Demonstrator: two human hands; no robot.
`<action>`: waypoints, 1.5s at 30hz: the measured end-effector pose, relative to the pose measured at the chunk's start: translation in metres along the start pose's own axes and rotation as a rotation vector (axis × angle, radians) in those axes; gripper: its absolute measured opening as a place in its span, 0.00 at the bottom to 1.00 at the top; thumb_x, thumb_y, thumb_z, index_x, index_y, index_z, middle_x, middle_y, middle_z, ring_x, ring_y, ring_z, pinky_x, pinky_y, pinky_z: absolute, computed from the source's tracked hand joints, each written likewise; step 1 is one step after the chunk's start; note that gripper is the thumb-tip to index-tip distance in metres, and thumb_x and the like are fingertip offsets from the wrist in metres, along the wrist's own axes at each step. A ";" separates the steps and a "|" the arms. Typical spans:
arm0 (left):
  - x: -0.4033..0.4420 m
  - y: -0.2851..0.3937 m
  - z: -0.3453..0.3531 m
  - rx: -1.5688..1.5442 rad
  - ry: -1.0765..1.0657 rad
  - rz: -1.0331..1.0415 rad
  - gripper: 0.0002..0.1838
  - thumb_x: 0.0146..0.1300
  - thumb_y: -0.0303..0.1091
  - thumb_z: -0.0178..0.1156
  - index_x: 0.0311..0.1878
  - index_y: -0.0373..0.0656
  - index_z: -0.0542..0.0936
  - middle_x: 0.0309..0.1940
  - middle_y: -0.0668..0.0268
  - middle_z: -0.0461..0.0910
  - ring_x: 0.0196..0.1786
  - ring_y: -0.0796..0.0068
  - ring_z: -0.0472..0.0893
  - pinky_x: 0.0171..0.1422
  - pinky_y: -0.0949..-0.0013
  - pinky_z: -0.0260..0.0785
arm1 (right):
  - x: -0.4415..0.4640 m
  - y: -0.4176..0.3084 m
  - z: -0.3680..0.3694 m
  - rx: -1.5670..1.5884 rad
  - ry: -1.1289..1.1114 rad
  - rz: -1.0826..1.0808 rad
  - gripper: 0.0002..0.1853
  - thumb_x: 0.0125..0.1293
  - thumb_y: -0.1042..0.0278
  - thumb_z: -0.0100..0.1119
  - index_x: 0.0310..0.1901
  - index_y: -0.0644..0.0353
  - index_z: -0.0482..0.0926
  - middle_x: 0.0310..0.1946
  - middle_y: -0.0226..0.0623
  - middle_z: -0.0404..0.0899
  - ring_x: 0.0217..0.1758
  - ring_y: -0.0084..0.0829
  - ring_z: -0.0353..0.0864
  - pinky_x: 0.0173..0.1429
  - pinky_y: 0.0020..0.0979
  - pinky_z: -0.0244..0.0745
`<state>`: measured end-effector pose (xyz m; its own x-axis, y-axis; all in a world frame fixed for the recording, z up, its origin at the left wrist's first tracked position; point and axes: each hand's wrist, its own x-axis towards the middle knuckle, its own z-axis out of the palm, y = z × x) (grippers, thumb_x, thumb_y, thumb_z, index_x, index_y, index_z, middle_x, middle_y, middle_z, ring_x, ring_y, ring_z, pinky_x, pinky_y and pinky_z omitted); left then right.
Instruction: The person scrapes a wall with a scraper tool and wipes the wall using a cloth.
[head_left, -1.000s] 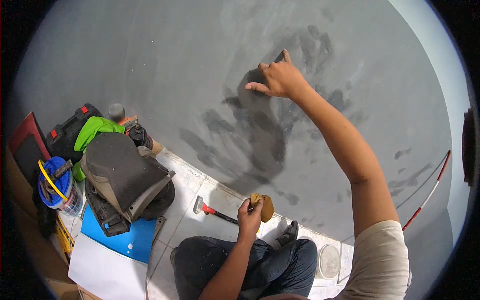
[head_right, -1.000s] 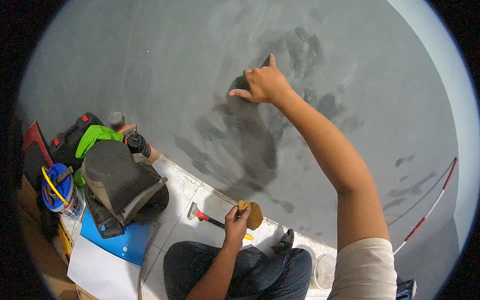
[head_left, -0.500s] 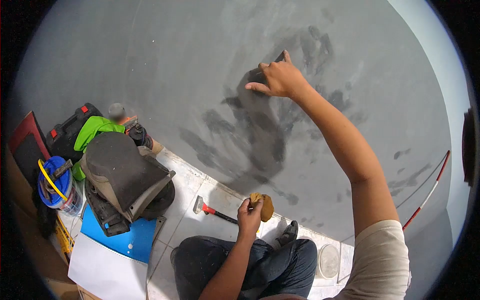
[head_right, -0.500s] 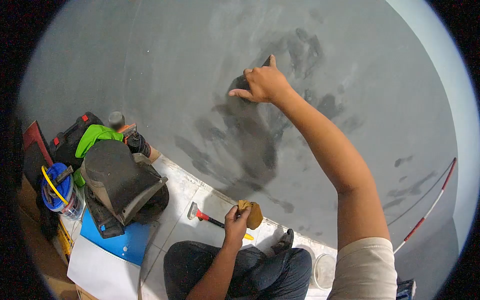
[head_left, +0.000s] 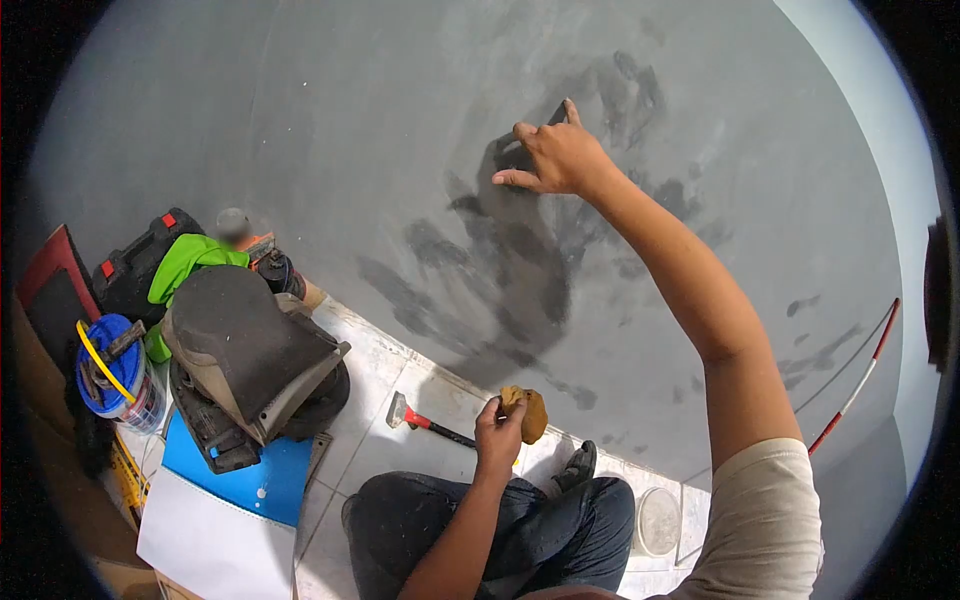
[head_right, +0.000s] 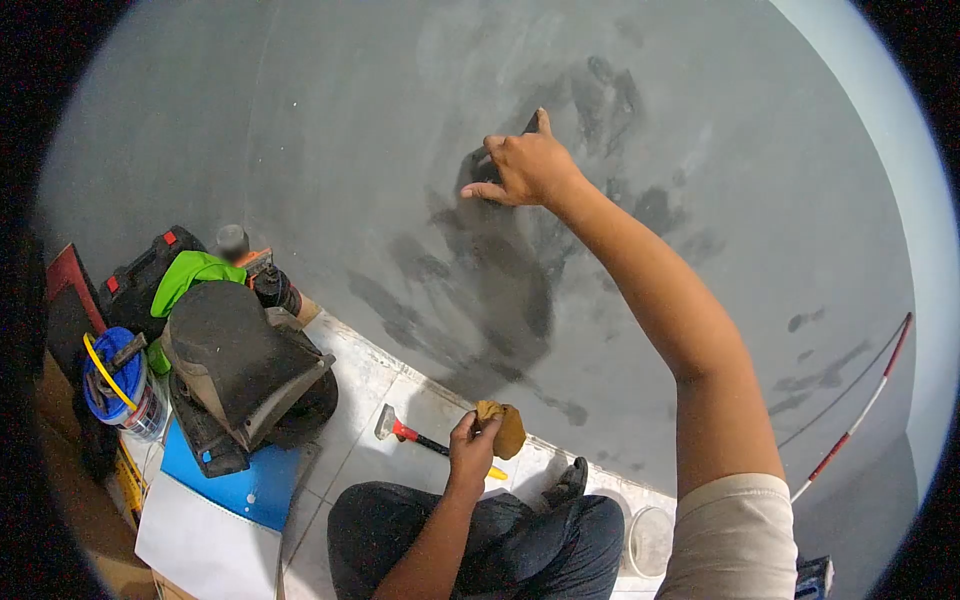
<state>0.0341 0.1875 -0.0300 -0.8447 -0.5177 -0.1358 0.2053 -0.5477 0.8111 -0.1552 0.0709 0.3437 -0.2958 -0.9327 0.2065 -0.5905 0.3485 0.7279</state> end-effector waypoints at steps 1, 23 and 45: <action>0.000 -0.001 0.000 0.029 0.002 0.017 0.17 0.70 0.39 0.69 0.53 0.37 0.83 0.43 0.61 0.87 0.46 0.69 0.84 0.53 0.64 0.76 | 0.000 0.000 0.000 0.000 0.000 0.001 0.54 0.61 0.10 0.42 0.48 0.68 0.82 0.27 0.44 0.87 0.38 0.49 0.91 0.77 0.74 0.54; -0.006 0.020 -0.001 -0.228 0.018 -0.019 0.13 0.74 0.33 0.63 0.55 0.35 0.81 0.48 0.64 0.85 0.50 0.76 0.81 0.58 0.69 0.73 | -0.117 -0.103 0.010 0.369 0.259 -0.311 0.18 0.68 0.53 0.68 0.45 0.59 0.78 0.29 0.42 0.73 0.37 0.46 0.77 0.47 0.45 0.72; -0.005 0.035 -0.007 -0.124 0.196 0.140 0.09 0.74 0.32 0.62 0.49 0.36 0.80 0.39 0.69 0.81 0.45 0.81 0.77 0.52 0.73 0.70 | -0.324 -0.383 0.208 1.134 -0.039 0.565 0.17 0.79 0.54 0.51 0.48 0.62 0.76 0.45 0.38 0.81 0.50 0.37 0.81 0.55 0.39 0.75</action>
<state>0.0485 0.1668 -0.0051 -0.6945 -0.7048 -0.1447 0.3823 -0.5319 0.7556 0.0103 0.2594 -0.1380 -0.7262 -0.6320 0.2708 -0.6791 0.5978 -0.4260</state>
